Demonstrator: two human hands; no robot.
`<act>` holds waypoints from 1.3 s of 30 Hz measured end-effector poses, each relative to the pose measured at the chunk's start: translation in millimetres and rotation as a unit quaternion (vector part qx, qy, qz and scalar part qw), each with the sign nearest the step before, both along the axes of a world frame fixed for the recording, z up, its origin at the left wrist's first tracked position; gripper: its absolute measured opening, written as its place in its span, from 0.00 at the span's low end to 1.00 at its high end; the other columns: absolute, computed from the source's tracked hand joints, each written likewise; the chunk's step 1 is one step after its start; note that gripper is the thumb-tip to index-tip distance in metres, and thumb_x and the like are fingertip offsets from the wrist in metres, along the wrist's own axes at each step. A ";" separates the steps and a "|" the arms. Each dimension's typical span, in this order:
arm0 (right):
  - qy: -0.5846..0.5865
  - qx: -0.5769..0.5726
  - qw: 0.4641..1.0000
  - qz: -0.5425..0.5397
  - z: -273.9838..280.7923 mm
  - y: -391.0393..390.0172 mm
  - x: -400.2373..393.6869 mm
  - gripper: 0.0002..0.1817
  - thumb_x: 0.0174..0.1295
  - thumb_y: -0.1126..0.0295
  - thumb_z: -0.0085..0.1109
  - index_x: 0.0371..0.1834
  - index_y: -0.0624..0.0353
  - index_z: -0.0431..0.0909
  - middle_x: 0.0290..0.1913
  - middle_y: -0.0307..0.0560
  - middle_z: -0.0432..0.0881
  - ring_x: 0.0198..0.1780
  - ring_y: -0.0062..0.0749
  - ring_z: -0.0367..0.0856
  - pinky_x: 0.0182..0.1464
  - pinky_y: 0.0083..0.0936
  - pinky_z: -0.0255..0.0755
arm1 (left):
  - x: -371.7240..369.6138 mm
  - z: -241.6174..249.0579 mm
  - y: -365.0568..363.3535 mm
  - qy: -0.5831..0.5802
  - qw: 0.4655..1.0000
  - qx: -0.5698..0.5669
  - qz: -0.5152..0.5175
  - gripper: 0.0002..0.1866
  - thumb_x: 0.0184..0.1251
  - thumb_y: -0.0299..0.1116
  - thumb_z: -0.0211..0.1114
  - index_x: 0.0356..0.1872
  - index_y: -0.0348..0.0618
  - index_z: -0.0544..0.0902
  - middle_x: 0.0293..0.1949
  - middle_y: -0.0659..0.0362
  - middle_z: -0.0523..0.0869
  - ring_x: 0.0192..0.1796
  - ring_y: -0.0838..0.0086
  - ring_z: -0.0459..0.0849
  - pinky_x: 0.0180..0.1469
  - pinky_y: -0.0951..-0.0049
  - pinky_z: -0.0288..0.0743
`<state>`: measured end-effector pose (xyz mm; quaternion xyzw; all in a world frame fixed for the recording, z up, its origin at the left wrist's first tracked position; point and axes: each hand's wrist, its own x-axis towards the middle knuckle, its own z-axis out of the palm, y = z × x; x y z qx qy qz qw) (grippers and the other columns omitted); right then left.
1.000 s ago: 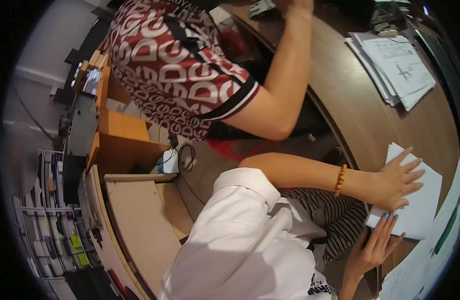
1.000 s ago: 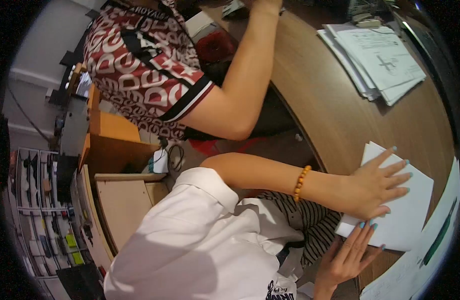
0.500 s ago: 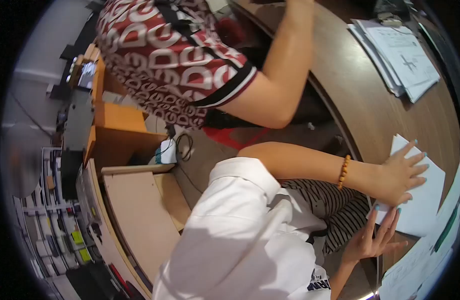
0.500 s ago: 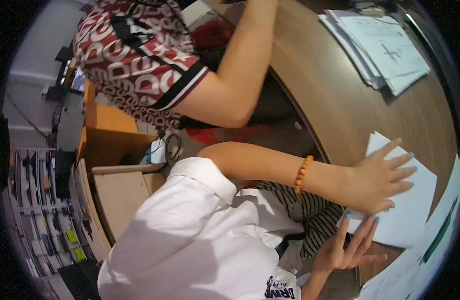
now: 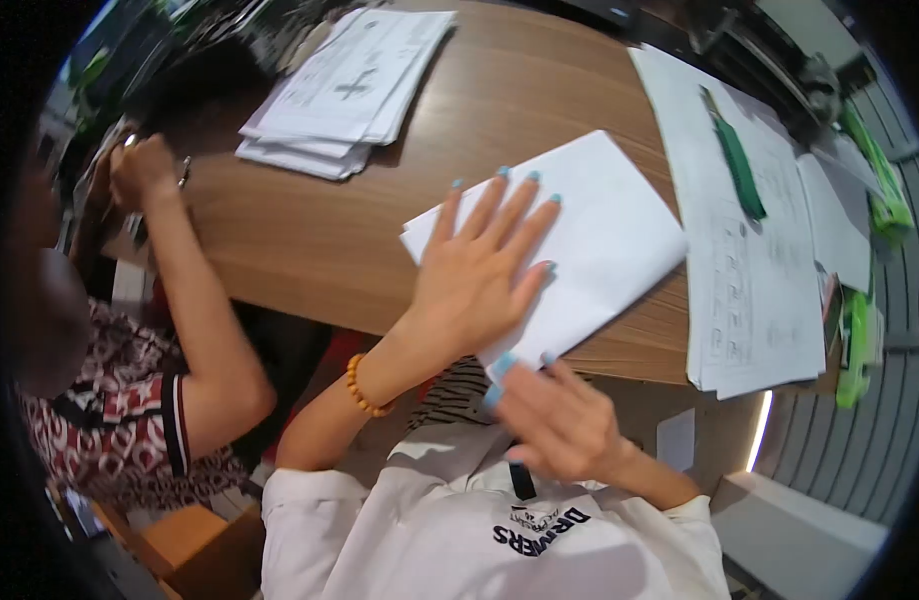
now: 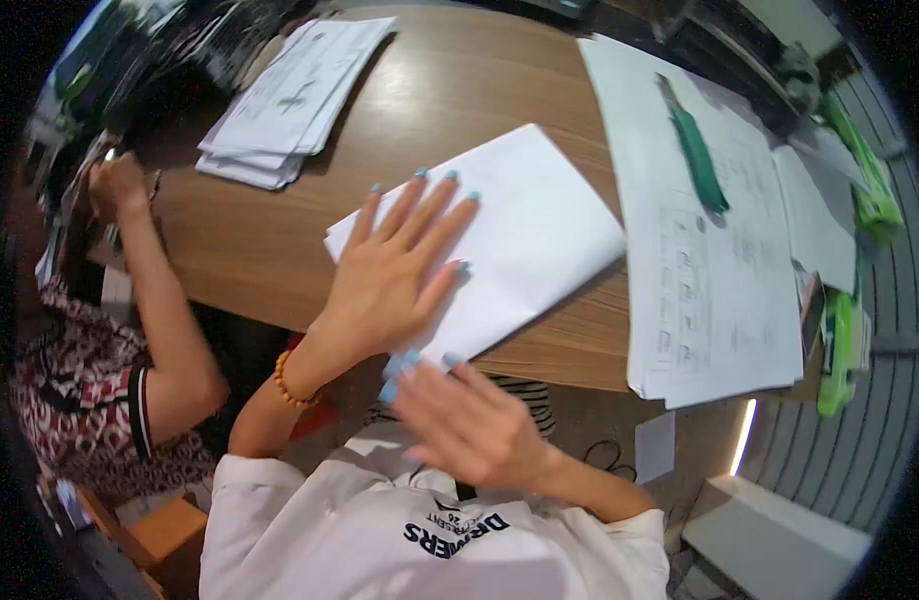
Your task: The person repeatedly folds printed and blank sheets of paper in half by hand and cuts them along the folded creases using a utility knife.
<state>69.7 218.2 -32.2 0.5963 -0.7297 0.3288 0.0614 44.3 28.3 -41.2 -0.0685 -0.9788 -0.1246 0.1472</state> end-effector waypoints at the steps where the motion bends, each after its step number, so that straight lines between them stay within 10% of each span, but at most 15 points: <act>1: -0.009 0.059 0.997 -0.042 7.9 5.4 -7.1 0.28 0.58 0.57 0.58 0.54 0.70 0.74 0.57 0.57 0.76 0.61 0.43 0.74 0.64 0.42 0.65 | -0.1 2.0 -0.1 0.006 1.000 0.003 -0.019 0.29 0.66 0.44 0.54 0.68 0.53 0.64 0.70 0.55 0.62 0.72 0.58 0.58 0.71 0.50 0.48; 10: 0.039 0.165 0.976 -0.140 25.6 50.0 -56.3 0.31 0.55 0.68 0.61 0.59 0.76 0.66 0.60 0.62 0.72 0.62 0.45 0.72 0.66 0.46 0.61 | 0.9 9.9 -1.7 -0.047 0.998 -0.038 -0.004 0.29 0.66 0.42 0.53 0.69 0.55 0.63 0.71 0.58 0.61 0.74 0.61 0.55 0.72 0.51 0.45; 15: 0.062 0.165 0.949 -0.263 14.2 54.1 -77.7 0.23 0.64 0.76 0.45 0.62 0.77 0.62 0.59 0.66 0.72 0.60 0.51 0.73 0.69 0.48 0.56 | -0.1 3.9 -1.9 -0.014 0.999 -0.041 -0.017 0.28 0.66 0.43 0.54 0.68 0.53 0.66 0.69 0.55 0.64 0.72 0.59 0.58 0.71 0.48 0.47; 24: 0.147 -0.003 0.914 -0.379 37.3 69.6 -141.6 0.23 0.64 0.71 0.50 0.62 0.68 0.66 0.60 0.61 0.72 0.60 0.54 0.72 0.66 0.49 0.59 | 0.5 3.9 -4.0 0.036 0.995 -0.062 0.069 0.28 0.68 0.44 0.52 0.66 0.44 0.68 0.67 0.47 0.67 0.68 0.57 0.65 0.68 0.49 0.53; 28: 0.126 0.064 0.883 -0.447 19.9 83.2 -223.8 0.26 0.64 0.65 0.53 0.64 0.65 0.65 0.62 0.63 0.71 0.57 0.54 0.74 0.60 0.44 0.68 | -1.9 47.6 -7.4 -0.113 0.975 -0.059 0.181 0.31 0.69 0.53 0.51 0.67 0.47 0.67 0.68 0.46 0.64 0.69 0.55 0.63 0.67 0.47 0.53; 30: 0.160 0.147 0.818 -0.533 -0.3 83.2 -250.5 0.26 0.64 0.65 0.53 0.65 0.63 0.65 0.58 0.62 0.74 0.54 0.54 0.77 0.55 0.42 0.71 | -5.9 46.3 -25.3 -0.009 0.977 -0.200 -0.075 0.30 0.68 0.56 0.50 0.68 0.59 0.66 0.71 0.49 0.59 0.72 0.55 0.57 0.70 0.45 0.49; 39: 0.092 -0.035 0.895 -0.435 19.6 100.4 -187.5 0.22 0.63 0.68 0.53 0.60 0.62 0.71 0.43 0.56 0.79 0.42 0.44 0.81 0.45 0.36 0.75 | -77.4 7.9 -11.3 -0.103 0.986 -0.105 0.074 0.32 0.72 0.59 0.40 0.72 0.59 0.56 0.73 0.45 0.51 0.75 0.49 0.48 0.71 0.40 0.40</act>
